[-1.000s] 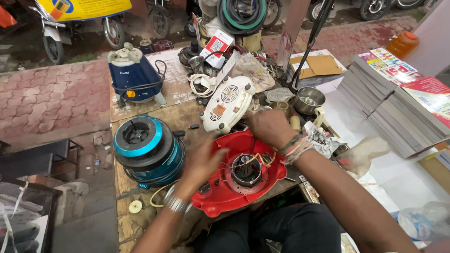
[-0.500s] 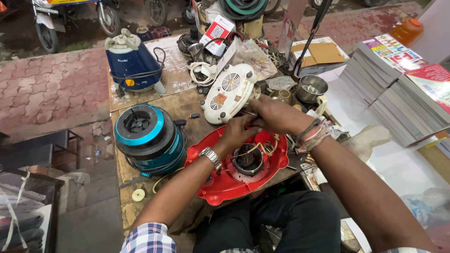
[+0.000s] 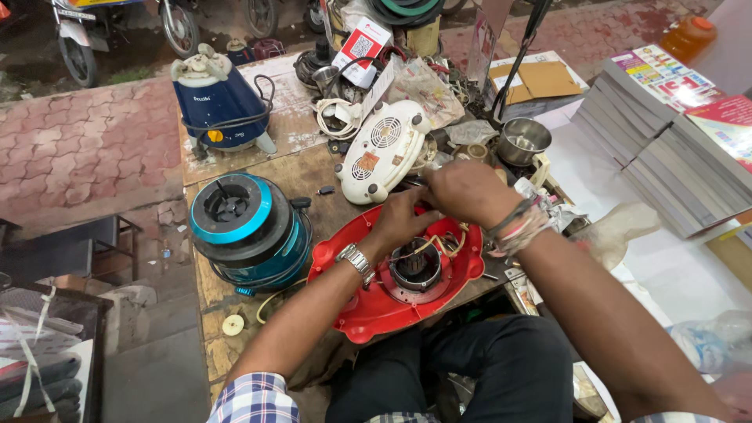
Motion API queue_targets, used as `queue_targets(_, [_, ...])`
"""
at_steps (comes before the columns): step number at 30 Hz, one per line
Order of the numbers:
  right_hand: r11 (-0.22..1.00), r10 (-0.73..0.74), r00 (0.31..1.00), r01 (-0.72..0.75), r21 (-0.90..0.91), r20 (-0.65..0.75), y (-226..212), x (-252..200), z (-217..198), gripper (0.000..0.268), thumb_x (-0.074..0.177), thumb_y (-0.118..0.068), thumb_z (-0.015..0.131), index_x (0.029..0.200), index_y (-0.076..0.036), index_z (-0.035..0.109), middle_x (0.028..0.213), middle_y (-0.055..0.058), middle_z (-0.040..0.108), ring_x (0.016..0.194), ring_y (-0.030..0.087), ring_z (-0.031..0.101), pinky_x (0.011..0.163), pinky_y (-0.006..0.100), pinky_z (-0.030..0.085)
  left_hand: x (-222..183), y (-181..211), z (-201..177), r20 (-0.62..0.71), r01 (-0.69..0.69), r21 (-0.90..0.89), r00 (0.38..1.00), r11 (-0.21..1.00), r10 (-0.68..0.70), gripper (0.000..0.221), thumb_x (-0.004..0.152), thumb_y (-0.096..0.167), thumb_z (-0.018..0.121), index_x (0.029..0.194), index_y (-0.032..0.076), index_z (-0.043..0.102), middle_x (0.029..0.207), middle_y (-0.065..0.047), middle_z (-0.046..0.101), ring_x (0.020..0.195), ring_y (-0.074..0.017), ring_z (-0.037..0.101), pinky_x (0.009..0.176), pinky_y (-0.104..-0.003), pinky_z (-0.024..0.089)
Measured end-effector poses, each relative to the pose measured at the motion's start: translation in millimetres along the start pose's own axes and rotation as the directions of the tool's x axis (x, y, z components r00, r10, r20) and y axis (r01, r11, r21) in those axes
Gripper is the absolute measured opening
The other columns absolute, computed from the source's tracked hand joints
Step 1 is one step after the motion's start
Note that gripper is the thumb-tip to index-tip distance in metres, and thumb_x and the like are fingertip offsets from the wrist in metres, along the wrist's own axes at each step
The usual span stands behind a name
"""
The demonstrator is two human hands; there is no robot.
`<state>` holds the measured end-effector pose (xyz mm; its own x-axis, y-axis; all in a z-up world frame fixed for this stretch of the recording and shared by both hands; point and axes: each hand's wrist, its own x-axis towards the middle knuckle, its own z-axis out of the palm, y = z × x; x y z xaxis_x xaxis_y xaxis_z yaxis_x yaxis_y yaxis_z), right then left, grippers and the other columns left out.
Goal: The person disassembles a white appliance base, then works on a red appliance base, using a screwdriver to remove screws and separate the motor assembly. The person handles the motor and casing parts, placing them on the workbench.
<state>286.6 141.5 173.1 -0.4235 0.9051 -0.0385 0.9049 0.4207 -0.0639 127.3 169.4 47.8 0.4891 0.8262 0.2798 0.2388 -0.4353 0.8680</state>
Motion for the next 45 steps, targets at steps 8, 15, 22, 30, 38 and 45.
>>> queue_targets(8, [0.984, 0.151, 0.988, -0.15, -0.092, 0.007, -5.3, -1.8, 1.6, 0.045, 0.095, -0.046, 0.069, 0.12, -0.009, 0.065, 0.094, 0.018, 0.07, 0.092, 0.037, 0.07, 0.075, 0.049, 0.056, 0.4, -0.1, -0.2, 0.005, -0.081, -0.063, 0.997, 0.995, 0.081, 0.025, 0.082, 0.019, 0.079, 0.099, 0.002, 0.074, 0.096, -0.012, 0.078, 0.087, -0.0227, 0.075, 0.081, -0.036, 0.058])
queue_targets(15, [0.989, -0.143, 0.954, 0.147, -0.004, -0.264, -2.8, -2.0, -2.4, 0.031, 0.08, -0.035, 0.072, 0.098, -0.011, 0.071, 0.098, 0.019, 0.07, 0.086, 0.042, 0.069, 0.069, 0.05, 0.056, -2.8, 11.0, -5.1, 0.006, -0.007, -0.013, 1.0, 1.0, 0.007, 0.022, 0.082, 0.018, 0.08, 0.097, 0.003, 0.074, 0.092, -0.012, 0.078, 0.085, -0.0225, 0.075, 0.08, -0.036, 0.057])
queue_targets(22, [0.926, -0.367, 0.895, 0.376, -0.013, -0.255, -5.8, -3.8, -8.3, 0.01, 0.074, -0.025, 0.07, 0.079, -0.025, 0.079, 0.109, 0.008, 0.072, 0.102, 0.037, 0.069, 0.083, 0.047, 0.056, 1.8, 13.1, -5.6, 0.056, 0.179, 0.217, 0.979, 0.96, -0.196, 0.03, 0.083, 0.024, 0.086, 0.096, 0.001, 0.072, 0.091, -0.015, 0.076, 0.086, -0.0228, 0.073, 0.08, -0.036, 0.056])
queue_targets(30, [0.998, 0.057, 0.998, -0.057, 0.003, -0.008, -11.3, -6.5, -7.5, 0.026, 0.083, -0.034, 0.073, 0.101, -0.015, 0.072, 0.104, 0.018, 0.067, 0.099, 0.037, 0.068, 0.084, 0.048, 0.055, 0.7, 3.9, -2.0, 0.023, 0.022, 0.06, 0.999, 0.998, -0.024, 0.028, 0.081, 0.025, 0.08, 0.097, 0.003, 0.074, 0.094, -0.013, 0.078, 0.086, -0.0241, 0.077, 0.08, -0.036, 0.058])
queue_targets(38, [0.986, 0.148, 0.979, -0.136, 0.096, -0.141, 0.9, -11.1, 28.8, 0.033, 0.094, -0.029, 0.071, 0.12, -0.01, 0.062, 0.097, 0.019, 0.064, 0.094, 0.04, 0.067, 0.079, 0.051, 0.052, -12.2, 33.5, -26.3, 0.035, -0.119, 0.232, 0.993, 0.965, 0.114, 0.039, 0.08, 0.024, 0.08, 0.108, -0.001, 0.071, 0.094, -0.018, 0.075, 0.087, -0.0334, 0.072, 0.078, -0.043, 0.055])
queue_targets(45, [0.918, 0.14, 0.846, 0.083, 0.387, -0.514, -20.1, -39.1, 52.3, 0.049, 0.088, -0.003, 0.071, 0.135, -0.009, 0.059, 0.108, 0.019, 0.059, 0.096, 0.039, 0.065, 0.081, 0.047, 0.054, -144.0, 66.4, -41.9, 0.129, -0.18, 0.401, 0.982, 0.898, 0.139, 0.042, 0.084, 0.032, 0.077, 0.115, 0.004, 0.073, 0.103, -0.016, 0.072, 0.098, -0.034, 0.068, 0.087, -0.045, 0.053])
